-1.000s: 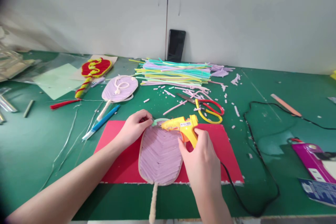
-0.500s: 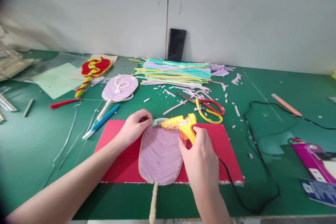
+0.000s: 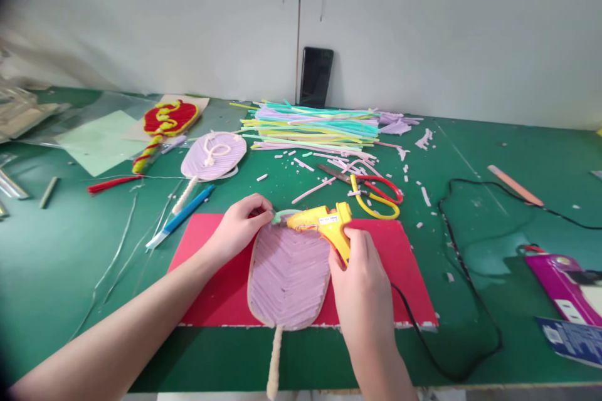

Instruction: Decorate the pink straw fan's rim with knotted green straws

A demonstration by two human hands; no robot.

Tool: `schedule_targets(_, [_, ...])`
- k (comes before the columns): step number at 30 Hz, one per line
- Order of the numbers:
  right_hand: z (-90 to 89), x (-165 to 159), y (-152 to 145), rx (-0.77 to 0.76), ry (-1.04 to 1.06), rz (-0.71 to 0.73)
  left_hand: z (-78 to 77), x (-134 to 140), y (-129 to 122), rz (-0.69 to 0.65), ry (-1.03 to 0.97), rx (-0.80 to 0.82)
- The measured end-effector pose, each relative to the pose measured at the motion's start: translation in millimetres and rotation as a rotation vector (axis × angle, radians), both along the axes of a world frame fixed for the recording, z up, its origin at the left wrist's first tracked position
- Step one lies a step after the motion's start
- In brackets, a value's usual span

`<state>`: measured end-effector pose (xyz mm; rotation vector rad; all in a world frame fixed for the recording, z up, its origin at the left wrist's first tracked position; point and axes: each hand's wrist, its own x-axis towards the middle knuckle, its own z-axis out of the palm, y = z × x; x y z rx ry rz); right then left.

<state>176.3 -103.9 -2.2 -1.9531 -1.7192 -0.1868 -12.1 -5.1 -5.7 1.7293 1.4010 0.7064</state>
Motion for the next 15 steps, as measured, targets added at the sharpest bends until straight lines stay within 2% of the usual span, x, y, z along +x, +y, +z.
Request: schedule_targets(15, [2.9, 2.9, -4.0, 0.033, -0.019, 0.043, 0.1, -0.3, -1.1, 0.000, -0.001, 0.003])
